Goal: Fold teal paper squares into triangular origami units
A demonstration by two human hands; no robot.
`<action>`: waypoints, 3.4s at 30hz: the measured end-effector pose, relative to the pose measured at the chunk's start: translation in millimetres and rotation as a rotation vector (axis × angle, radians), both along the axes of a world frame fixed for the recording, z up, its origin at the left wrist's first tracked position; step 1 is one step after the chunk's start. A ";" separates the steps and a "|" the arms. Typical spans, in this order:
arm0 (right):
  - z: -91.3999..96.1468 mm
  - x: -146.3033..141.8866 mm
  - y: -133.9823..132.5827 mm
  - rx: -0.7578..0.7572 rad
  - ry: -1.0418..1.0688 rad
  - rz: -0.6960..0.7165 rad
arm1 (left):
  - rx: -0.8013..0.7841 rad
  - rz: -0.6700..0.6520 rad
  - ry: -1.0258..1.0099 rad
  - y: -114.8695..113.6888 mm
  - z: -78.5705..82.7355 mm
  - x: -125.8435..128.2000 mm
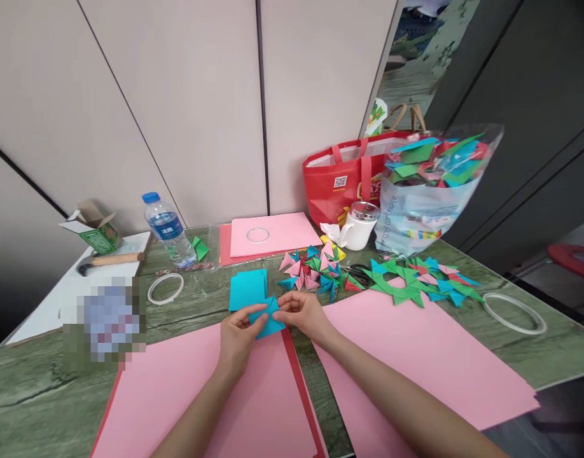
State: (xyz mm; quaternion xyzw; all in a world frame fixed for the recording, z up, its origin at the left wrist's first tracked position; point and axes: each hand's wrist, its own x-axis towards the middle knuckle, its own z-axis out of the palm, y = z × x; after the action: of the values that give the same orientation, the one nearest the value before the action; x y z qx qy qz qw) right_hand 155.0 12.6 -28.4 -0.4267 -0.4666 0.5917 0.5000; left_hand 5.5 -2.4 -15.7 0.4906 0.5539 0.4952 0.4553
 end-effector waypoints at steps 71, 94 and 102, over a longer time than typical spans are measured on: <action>7.5 -7.3 -6.1 0.189 -0.238 0.070 | 0.069 0.086 0.127 0.4 5.9 -5.5; -3.7 -6.3 -2.0 -0.041 0.063 0.084 | -0.093 -0.128 -0.371 3.4 14.9 -9.2; 1.5 -0.4 0.7 0.150 -0.140 -0.006 | -0.124 -0.197 -0.254 3.5 17.2 -9.2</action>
State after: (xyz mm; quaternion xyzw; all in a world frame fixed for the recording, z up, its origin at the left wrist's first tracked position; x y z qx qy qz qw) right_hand 154.6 13.3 -26.9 -0.4299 -0.5421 0.5224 0.4984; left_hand -3.6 1.1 1.6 0.4472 0.4705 0.4712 0.5972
